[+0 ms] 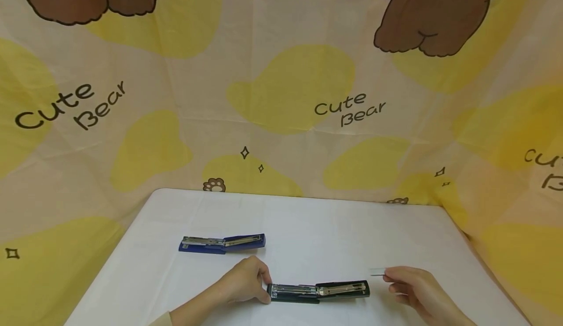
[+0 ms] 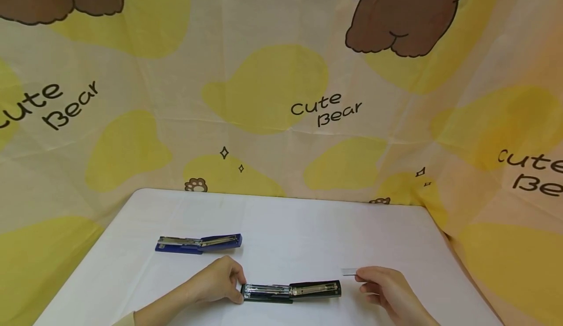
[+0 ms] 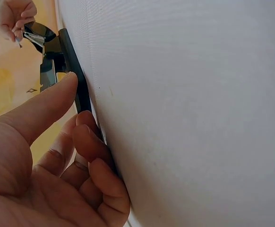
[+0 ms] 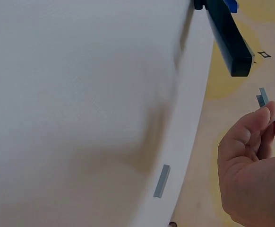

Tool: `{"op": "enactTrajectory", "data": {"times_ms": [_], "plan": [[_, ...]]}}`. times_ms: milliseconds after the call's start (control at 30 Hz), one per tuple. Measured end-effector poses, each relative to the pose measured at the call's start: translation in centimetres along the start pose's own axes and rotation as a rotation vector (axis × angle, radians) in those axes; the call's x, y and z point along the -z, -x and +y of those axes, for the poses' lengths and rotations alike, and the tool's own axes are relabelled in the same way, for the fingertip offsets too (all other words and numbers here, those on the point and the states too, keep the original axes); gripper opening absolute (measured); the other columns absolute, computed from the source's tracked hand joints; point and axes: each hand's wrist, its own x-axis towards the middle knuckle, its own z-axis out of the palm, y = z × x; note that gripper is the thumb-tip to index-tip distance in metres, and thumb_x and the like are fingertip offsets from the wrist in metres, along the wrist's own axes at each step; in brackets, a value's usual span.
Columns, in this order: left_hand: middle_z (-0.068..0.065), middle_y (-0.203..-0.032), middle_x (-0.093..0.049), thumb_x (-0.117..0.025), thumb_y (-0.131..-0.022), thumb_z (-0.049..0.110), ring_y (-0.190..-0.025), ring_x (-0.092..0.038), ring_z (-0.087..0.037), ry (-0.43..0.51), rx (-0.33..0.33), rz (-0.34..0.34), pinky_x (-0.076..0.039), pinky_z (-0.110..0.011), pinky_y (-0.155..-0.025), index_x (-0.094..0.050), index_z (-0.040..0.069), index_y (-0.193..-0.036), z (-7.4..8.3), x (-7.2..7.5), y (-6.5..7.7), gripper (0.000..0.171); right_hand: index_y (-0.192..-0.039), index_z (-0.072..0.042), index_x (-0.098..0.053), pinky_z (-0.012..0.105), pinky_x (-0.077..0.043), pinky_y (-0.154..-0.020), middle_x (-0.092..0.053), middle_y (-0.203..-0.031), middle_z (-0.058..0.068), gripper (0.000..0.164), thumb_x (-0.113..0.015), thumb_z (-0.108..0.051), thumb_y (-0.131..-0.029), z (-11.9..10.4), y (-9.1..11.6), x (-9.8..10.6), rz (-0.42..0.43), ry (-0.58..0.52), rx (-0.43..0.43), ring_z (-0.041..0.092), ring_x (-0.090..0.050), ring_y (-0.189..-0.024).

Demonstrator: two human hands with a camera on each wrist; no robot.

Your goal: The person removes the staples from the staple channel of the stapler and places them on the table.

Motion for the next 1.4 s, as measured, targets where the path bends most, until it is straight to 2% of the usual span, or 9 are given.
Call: {"op": "enactTrajectory", "data": {"times_ms": [167, 267, 467, 867, 1400], "plan": [[0.001, -0.058, -0.056, -0.091, -0.063, -0.003, -0.056, -0.048, -0.013, 0.0, 0.001, -0.002, -0.037, -0.029, -0.054, -0.072, 0.01, -0.078, 0.0, 0.0, 0.1, 0.027, -0.112, -0.001, -0.075, 0.031, -0.056, -0.076, -0.075, -0.097, 0.001, 0.024, -0.067, -0.021, -0.102, 0.7, -0.3, 0.7, 0.093, 0.068, -0.037, 0.016, -0.063, -0.081], [0.001, -0.058, -0.056, -0.091, -0.064, -0.003, -0.055, -0.048, -0.013, 0.0, 0.006, -0.001, -0.037, -0.029, -0.054, -0.072, 0.01, -0.078, 0.1, 0.0, 0.1, 0.028, -0.114, 0.004, -0.073, 0.033, -0.056, -0.077, -0.074, -0.096, 0.004, 0.028, -0.068, -0.02, -0.101, 1.1, -0.6, 1.0, 0.178, 0.122, -0.073, 0.02, -0.062, -0.083], [0.001, -0.058, -0.056, -0.091, -0.063, -0.004, -0.055, -0.048, -0.013, 0.004, 0.003, -0.005, -0.037, -0.029, -0.054, -0.073, 0.01, -0.079, 0.2, 0.1, 0.1, 0.028, -0.117, 0.006, -0.071, 0.036, -0.055, -0.074, -0.072, -0.092, 0.008, 0.027, -0.065, -0.016, -0.102, 2.1, -0.8, 1.8, 0.278, 0.215, -0.109, 0.023, -0.062, -0.082], [0.001, -0.057, -0.056, -0.09, -0.063, -0.005, -0.055, -0.047, -0.013, 0.017, -0.002, -0.008, -0.037, -0.029, -0.054, -0.073, 0.009, -0.078, 0.3, 0.1, 0.2, 0.027, -0.115, 0.006, -0.073, 0.032, -0.055, -0.068, -0.074, -0.092, 0.006, 0.024, -0.065, -0.013, -0.102, 3.2, -1.1, 3.5, 0.293, 0.222, -0.109, 0.022, -0.064, -0.079], [0.001, -0.057, -0.056, -0.091, -0.064, -0.004, -0.054, -0.047, -0.013, 0.006, 0.004, -0.008, -0.036, -0.028, -0.054, -0.073, 0.01, -0.078, 0.3, 0.1, 0.2, 0.027, -0.111, 0.007, -0.073, 0.029, -0.051, -0.064, -0.073, -0.086, 0.008, 0.02, -0.066, -0.009, -0.101, 3.7, -1.4, 3.5, 0.31, 0.202, -0.133, 0.021, -0.061, -0.074]]}}
